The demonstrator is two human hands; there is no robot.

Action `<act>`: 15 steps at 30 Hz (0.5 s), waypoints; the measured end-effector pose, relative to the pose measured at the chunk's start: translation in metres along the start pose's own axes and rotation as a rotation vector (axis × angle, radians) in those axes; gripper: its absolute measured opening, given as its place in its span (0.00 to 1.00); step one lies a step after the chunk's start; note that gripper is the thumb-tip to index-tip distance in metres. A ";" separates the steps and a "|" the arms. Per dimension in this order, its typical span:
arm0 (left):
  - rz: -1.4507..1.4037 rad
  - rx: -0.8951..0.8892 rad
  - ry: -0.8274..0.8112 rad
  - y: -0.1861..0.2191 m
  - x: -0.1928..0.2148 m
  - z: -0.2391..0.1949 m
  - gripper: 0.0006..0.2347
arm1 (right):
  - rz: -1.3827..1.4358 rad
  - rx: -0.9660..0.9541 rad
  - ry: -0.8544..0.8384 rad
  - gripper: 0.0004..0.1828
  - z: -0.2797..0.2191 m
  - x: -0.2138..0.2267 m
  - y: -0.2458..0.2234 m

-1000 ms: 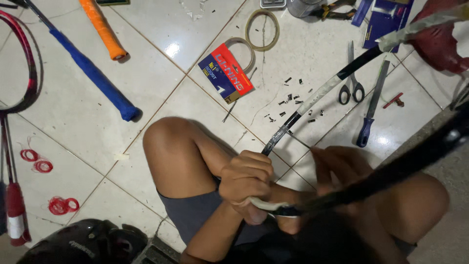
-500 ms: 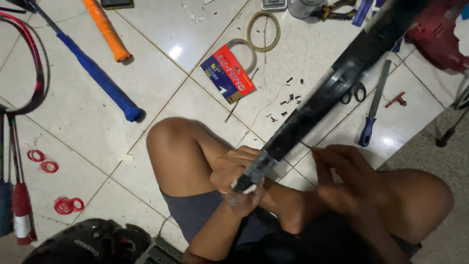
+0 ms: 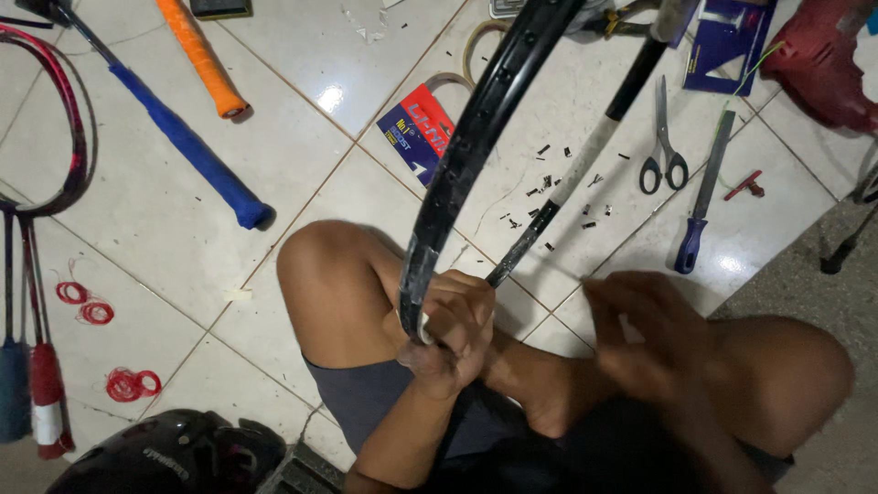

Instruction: The person sits on the floor and uses a screwdriver to remove small black grommets from a badminton racket frame. They then open a package of Li-Ning strings, dip a needle into a container of white paste, and begin threading the string through the racket frame.

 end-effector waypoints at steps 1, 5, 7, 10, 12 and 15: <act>-0.001 0.001 0.001 0.002 -0.002 0.002 0.30 | -0.002 -0.001 -0.001 0.10 0.002 0.015 -0.001; 0.086 -0.032 -0.027 0.007 -0.007 0.007 0.28 | 0.178 -0.113 -0.301 0.19 0.005 0.009 -0.010; 0.076 -0.028 -0.022 0.005 -0.005 0.004 0.28 | -0.008 0.083 -0.103 0.09 0.011 0.005 -0.027; 0.095 -0.011 0.030 0.001 -0.004 -0.002 0.31 | 0.109 -0.001 0.017 0.08 0.012 0.009 -0.027; -0.007 -0.050 0.079 0.005 -0.010 -0.001 0.31 | -0.020 -0.103 -0.178 0.10 -0.009 -0.002 -0.006; 0.044 -0.160 0.024 0.007 -0.012 0.002 0.27 | 0.192 0.036 -0.209 0.14 0.009 0.013 -0.019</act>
Point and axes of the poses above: each hand's wrist, its own z-axis towards the middle knuckle, its own x-axis out of the back of the hand, y = z × x, the point moved 4 cm from there along z, towards the middle knuckle, and after that the axes turned 4 degrees about y, right-handed, at the moved point
